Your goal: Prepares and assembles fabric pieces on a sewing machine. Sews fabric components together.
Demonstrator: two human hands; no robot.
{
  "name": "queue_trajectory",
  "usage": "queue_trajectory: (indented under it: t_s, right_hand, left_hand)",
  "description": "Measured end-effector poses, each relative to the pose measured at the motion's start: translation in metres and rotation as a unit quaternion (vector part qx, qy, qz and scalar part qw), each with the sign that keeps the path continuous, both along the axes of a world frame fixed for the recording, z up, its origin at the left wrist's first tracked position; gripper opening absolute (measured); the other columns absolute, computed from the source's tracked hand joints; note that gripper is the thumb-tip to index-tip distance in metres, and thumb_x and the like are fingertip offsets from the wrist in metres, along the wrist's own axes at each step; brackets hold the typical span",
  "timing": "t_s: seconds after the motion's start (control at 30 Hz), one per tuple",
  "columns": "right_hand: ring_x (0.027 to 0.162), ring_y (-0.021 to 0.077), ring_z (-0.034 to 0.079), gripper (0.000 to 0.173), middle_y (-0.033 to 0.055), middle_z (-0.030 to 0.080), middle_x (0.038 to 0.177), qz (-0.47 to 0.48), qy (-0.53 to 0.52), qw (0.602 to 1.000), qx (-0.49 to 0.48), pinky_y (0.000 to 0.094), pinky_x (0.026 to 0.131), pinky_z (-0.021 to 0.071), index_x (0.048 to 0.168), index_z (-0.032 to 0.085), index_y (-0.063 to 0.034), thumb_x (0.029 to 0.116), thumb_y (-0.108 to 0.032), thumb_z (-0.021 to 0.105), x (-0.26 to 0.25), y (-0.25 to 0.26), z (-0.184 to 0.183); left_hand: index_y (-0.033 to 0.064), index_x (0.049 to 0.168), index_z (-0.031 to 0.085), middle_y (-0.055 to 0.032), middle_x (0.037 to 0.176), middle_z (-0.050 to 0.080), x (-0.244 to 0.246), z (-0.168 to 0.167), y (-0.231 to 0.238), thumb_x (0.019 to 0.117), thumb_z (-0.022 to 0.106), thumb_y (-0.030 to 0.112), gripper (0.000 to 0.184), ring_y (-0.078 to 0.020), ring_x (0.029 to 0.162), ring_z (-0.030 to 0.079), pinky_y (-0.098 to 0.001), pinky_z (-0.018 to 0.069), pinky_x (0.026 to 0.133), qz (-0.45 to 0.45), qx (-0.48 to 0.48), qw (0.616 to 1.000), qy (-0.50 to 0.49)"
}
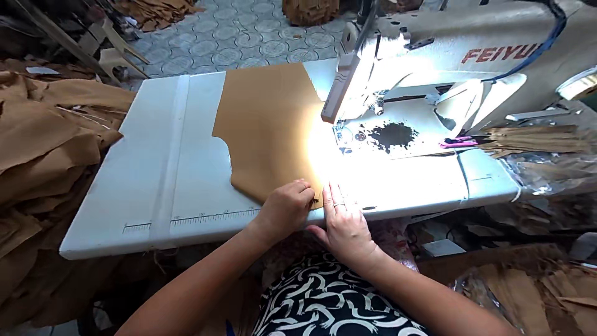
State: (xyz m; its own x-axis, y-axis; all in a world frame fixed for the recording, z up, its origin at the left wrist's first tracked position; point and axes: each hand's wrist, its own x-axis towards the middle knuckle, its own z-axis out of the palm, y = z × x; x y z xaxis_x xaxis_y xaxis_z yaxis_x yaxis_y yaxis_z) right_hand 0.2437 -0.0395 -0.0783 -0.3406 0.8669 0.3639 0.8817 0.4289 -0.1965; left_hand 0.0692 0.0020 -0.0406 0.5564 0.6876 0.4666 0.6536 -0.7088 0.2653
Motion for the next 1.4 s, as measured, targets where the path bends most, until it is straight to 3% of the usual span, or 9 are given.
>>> queue_trajectory:
  t_s: [0.2,0.5,0.73,0.87,1.2,1.3,1.4]
  right_hand:
    - [0.134,0.0422,0.056,0.095,0.0303,0.055,0.145,0.005,-0.004,1.0,-0.012,0.055,0.109,0.0453,0.141,0.052,0.0133,0.0933,-0.068,0.048,-0.004,-0.001,0.002]
    - [0.142,0.0437,0.047,0.092,0.0327,0.046,0.151,-0.003,-0.001,0.999,-0.034,0.0585,0.115,0.0363,0.146,0.045,0.0145,0.0948,-0.062,0.053,-0.008,-0.003,0.004]
    - [0.14,0.0423,0.05,0.09,0.0311,0.05,0.149,-0.012,0.013,1.0,0.0,0.0573,0.113,0.0393,0.143,0.049,0.0138,0.0924,-0.061,0.056,-0.009,-0.002,-0.001]
    - [0.138,0.0444,0.052,0.089,0.0332,0.051,0.147,-0.007,0.018,1.0,0.003,0.0593,0.112,0.0395,0.142,0.049,0.0158,0.088,-0.053,0.064,-0.009,-0.001,-0.001]
    - [0.139,0.0469,0.049,0.089,0.0355,0.047,0.149,-0.004,0.01,1.0,0.007,0.0594,0.113,0.0386,0.144,0.046,0.0156,0.092,-0.055,0.057,-0.007,-0.001,-0.003]
    - [0.137,0.0455,0.052,0.082,0.0345,0.05,0.148,-0.004,0.006,1.0,0.01,0.059,0.11,0.0418,0.144,0.05,0.0114,0.0904,-0.05,0.061,-0.008,-0.001,-0.003]
    - [0.131,0.0446,0.058,0.071,0.0315,0.059,0.139,-0.009,0.021,1.0,0.021,0.0574,0.108,0.0457,0.132,0.063,0.0096,0.0904,-0.048,0.063,-0.011,-0.003,-0.003]
  left_hand:
    - [-0.0011,0.089,0.076,-0.0186,0.102,0.076,0.0,-0.004,0.0,0.0908,0.06,0.003,0.016,-0.0332,0.104,0.074,-0.0439,0.0595,0.093,0.008,0.006,1.0,-0.007]
    - [-0.0031,0.094,0.075,-0.0205,0.107,0.075,-0.002,-0.003,0.0,0.0888,0.061,0.003,0.016,-0.035,0.108,0.073,-0.0452,0.0587,0.094,0.003,0.0,1.0,0.005]
    - [-0.0029,0.094,0.075,-0.0199,0.106,0.076,-0.005,-0.004,0.002,0.0914,0.06,0.004,0.017,-0.034,0.107,0.074,-0.0431,0.0588,0.095,-0.022,0.014,1.0,-0.006]
    - [-0.0016,0.094,0.077,-0.0175,0.102,0.077,-0.01,-0.004,-0.005,0.0911,0.062,0.006,0.017,-0.0331,0.104,0.074,-0.0415,0.0593,0.092,-0.06,0.038,0.997,-0.005]
    - [-0.001,0.09,0.076,-0.0168,0.099,0.077,-0.005,0.0,-0.004,0.0888,0.06,0.005,0.017,-0.0312,0.102,0.075,-0.0401,0.0596,0.092,-0.069,0.038,0.997,0.011]
    - [0.0013,0.084,0.075,-0.0137,0.093,0.076,-0.003,0.005,0.002,0.0898,0.06,0.012,0.019,-0.0263,0.095,0.075,-0.0368,0.0611,0.085,-0.08,0.021,0.996,0.019]
    - [0.0057,0.08,0.072,-0.0061,0.073,0.068,0.002,0.018,0.015,0.0929,0.058,0.021,0.025,-0.0187,0.07,0.069,-0.0331,0.0568,0.062,-0.09,-0.008,0.995,0.047]
